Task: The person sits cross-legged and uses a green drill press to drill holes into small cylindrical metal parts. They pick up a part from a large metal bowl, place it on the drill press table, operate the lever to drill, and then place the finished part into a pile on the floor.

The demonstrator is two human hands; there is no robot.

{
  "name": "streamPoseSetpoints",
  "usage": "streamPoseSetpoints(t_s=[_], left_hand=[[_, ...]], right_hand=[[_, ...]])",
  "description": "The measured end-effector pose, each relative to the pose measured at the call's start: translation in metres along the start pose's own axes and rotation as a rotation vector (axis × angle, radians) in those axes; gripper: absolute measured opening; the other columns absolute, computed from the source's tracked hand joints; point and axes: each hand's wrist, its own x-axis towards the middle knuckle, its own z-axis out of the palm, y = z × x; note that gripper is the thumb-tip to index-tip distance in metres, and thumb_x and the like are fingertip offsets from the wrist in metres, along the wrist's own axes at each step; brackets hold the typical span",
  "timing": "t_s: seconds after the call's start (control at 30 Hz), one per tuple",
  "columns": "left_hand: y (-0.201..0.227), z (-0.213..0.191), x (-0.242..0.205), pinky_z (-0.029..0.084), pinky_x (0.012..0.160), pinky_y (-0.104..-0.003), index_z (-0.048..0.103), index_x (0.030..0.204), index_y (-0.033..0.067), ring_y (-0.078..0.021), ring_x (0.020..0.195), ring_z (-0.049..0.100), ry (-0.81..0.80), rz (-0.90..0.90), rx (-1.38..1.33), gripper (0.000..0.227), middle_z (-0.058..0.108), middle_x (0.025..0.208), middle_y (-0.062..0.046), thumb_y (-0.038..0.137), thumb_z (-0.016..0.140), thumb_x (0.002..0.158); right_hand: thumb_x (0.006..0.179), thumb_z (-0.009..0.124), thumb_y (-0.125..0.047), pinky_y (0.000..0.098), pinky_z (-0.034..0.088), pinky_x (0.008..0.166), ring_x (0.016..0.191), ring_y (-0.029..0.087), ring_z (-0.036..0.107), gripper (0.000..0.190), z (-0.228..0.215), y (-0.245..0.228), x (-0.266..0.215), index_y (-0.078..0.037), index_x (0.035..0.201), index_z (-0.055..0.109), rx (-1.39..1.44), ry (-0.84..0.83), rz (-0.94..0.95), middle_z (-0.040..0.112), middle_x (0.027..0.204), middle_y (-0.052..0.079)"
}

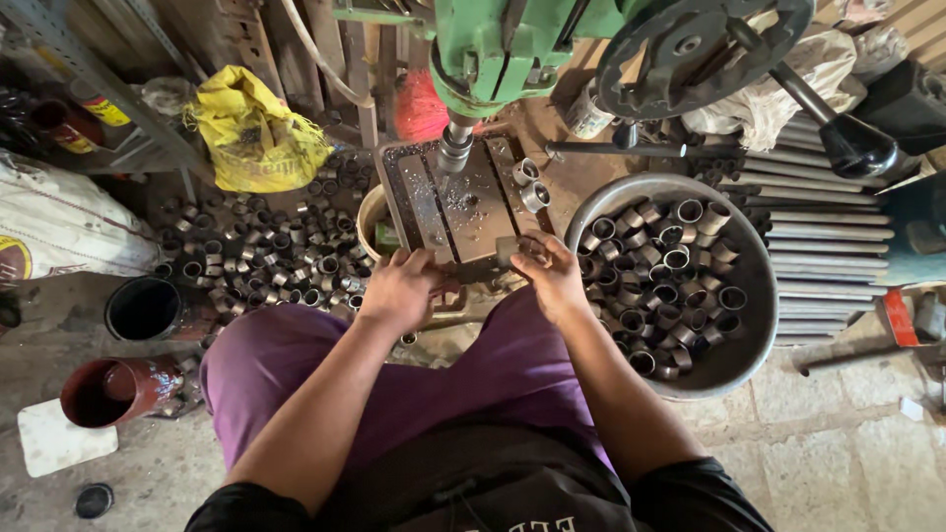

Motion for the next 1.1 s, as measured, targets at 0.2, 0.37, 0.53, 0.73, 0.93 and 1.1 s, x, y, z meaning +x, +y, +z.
streamPoseSetpoints(t_s=[0.2,0.37,0.53,0.73,0.93,1.1], left_hand=[[-0.012,0.000,0.013,0.055,0.093,-0.044,0.063,0.121,0.0136,-0.0259,0.111,0.064,-0.221,-0.278,-0.078,0.033,0.065,0.115,-0.008,0.042,0.055,0.104],[-0.047,0.000,0.020,0.054,0.087,-0.047,0.060,0.122,0.0162,-0.0308,0.103,0.065,-0.122,-0.309,0.127,0.039,0.065,0.116,-0.009,0.050,0.054,0.102],[-0.079,0.026,0.028,0.050,0.091,-0.048,0.067,0.111,0.0186,-0.0275,0.098,0.069,-0.006,-0.336,0.175,0.039,0.071,0.108,-0.004,0.054,0.055,0.101],[-0.087,0.033,0.039,0.049,0.086,-0.047,0.069,0.113,0.0244,-0.0292,0.100,0.069,0.101,-0.350,0.152,0.036,0.072,0.110,-0.004,0.055,0.062,0.095],[-0.086,0.027,0.042,0.049,0.087,-0.047,0.070,0.115,0.0273,-0.0305,0.102,0.068,0.093,-0.343,0.192,0.036,0.071,0.113,-0.006,0.055,0.062,0.093],[-0.083,0.022,0.042,0.048,0.088,-0.049,0.068,0.118,0.0263,-0.0313,0.103,0.067,0.051,-0.366,0.148,0.039,0.071,0.113,-0.008,0.056,0.062,0.095]], right_hand=[[0.091,0.073,-0.006,0.0279,0.060,0.086,0.099,0.013,0.068,0.040,0.004,-0.044,-0.007,-0.004,0.130,0.065,-0.288,0.070,0.019,0.070,0.112,0.004],[0.098,0.074,-0.006,0.0268,0.062,0.083,0.090,0.012,0.070,0.031,0.011,-0.136,-0.032,-0.005,0.128,0.070,-0.574,0.047,-0.333,0.070,0.096,0.006],[0.108,0.067,-0.010,0.0244,0.039,0.052,0.059,0.006,0.057,0.014,-0.020,-0.241,-0.037,0.000,0.114,0.074,-0.796,0.057,-1.068,0.073,0.094,0.008],[0.112,0.060,-0.020,0.0321,0.048,0.064,0.073,0.016,0.061,0.024,-0.072,-0.331,-0.005,0.001,0.117,0.069,-1.283,0.281,-0.963,0.075,0.101,0.013],[0.110,0.067,-0.023,0.0361,0.050,0.064,0.075,0.016,0.068,0.021,-0.027,-0.332,-0.017,-0.002,0.117,0.066,-1.443,0.238,-0.330,0.072,0.089,0.011],[0.111,0.057,-0.011,0.0285,0.051,0.055,0.064,0.013,0.061,0.012,-0.017,-0.274,0.009,-0.003,0.118,0.063,-0.694,0.051,-0.151,0.069,0.083,0.005]])
